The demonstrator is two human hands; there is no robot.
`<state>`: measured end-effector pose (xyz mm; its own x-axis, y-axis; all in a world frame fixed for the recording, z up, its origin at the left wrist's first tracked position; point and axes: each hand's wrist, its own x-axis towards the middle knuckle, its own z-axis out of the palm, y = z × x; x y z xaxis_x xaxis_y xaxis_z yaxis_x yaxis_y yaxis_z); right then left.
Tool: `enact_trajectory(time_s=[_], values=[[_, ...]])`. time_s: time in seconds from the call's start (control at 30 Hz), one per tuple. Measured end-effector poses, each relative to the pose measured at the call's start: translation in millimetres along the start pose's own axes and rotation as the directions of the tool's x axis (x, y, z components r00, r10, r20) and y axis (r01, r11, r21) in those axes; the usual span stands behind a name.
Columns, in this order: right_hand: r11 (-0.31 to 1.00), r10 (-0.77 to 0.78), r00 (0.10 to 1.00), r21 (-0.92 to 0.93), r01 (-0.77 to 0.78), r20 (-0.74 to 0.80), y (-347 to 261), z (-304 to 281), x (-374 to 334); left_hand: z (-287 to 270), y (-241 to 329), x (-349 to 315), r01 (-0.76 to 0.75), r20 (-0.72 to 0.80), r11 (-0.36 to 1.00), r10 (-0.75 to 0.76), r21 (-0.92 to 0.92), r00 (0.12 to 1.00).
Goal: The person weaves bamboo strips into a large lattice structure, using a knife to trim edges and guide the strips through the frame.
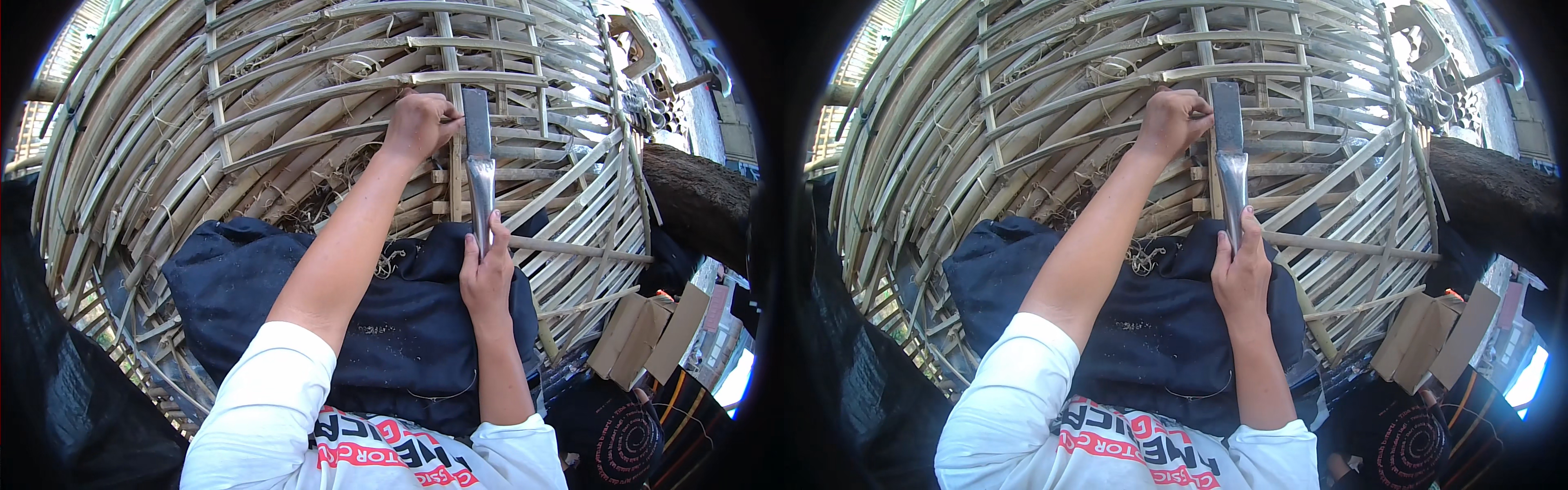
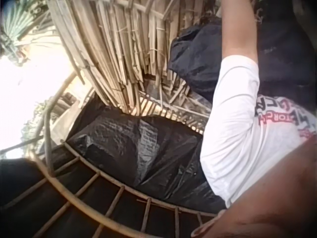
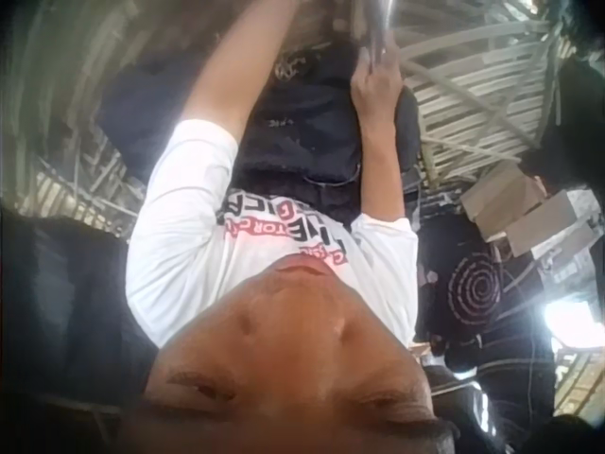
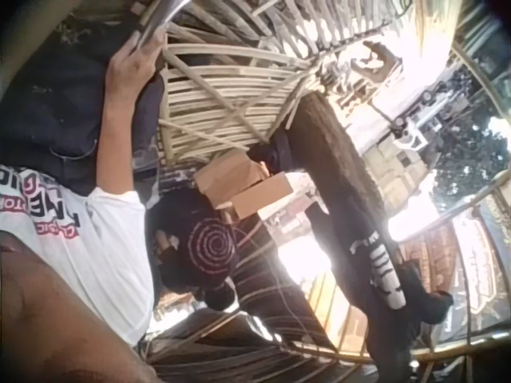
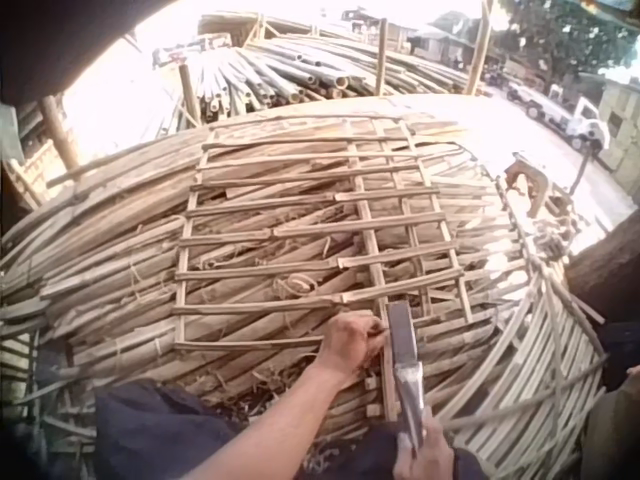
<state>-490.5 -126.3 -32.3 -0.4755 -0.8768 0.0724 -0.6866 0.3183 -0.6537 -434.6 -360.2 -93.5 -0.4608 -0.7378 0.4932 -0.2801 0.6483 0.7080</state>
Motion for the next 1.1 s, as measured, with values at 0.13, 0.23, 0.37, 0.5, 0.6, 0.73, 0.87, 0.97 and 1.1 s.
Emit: enact_trajectory(time_s=[0.13,0.23,0.37,0.5,0.6,0.73,0.87,0.97,1.1], values=[[0.998,0.057,0.998,0.001,-0.057,0.032,-2.2,-2.4,1.4,1.5,2.9,3.0,0.018,0.012,1.0,-0.018,0.002,1.0],[1.0,0.017,1.0,0.001,-0.017,-0.015,2.1,-0.2,1.8,0.2,1.5,2.5,0.015,0.022,1.0,-0.015,0.007,1.0],[0.999,0.047,0.998,-0.02,-0.046,0.049,-2.6,-0.4,5.5,1.2,-0.2,1.7,0.031,0.008,0.999,-0.031,-0.022,0.999],[1.0,-0.009,1.0,0.0,0.009,-0.023,0.9,2.5,2.0,2.4,0.4,1.7,0.021,0.0,1.0,-0.021,-0.016,1.0],[1.0,0.031,0.999,-0.007,-0.03,0.031,1.1,-1.0,6.2,2.5,2.7,2.2,0.017,0.015,1.0,-0.017,-0.004,1.0],[0.999,-0.036,0.999,-0.018,0.035,-0.038,-3.3,2.4,6.3,-1.0,-4.0,1.3,-0.007,-0.014,1.0,0.007,0.024,1.0],[1.0,0.014,1.0,-0.01,-0.013,0.006,-0.4,1.2,5.0,1.4,1.0,1.6,0.05,0.003,0.999,-0.05,0.008,0.999],[1.0,-0.012,0.999,0.002,0.012,-0.031,2.1,3.0,3.0,3.5,0.5,1.2,0.051,-0.005,0.999,-0.051,0.009,0.999],[0.999,0.028,1.0,0.018,-0.028,0.002,-4.5,0.4,4.6,1.1,-1.5,1.0,0.023,0.007,0.999,-0.023,0.024,1.0]])
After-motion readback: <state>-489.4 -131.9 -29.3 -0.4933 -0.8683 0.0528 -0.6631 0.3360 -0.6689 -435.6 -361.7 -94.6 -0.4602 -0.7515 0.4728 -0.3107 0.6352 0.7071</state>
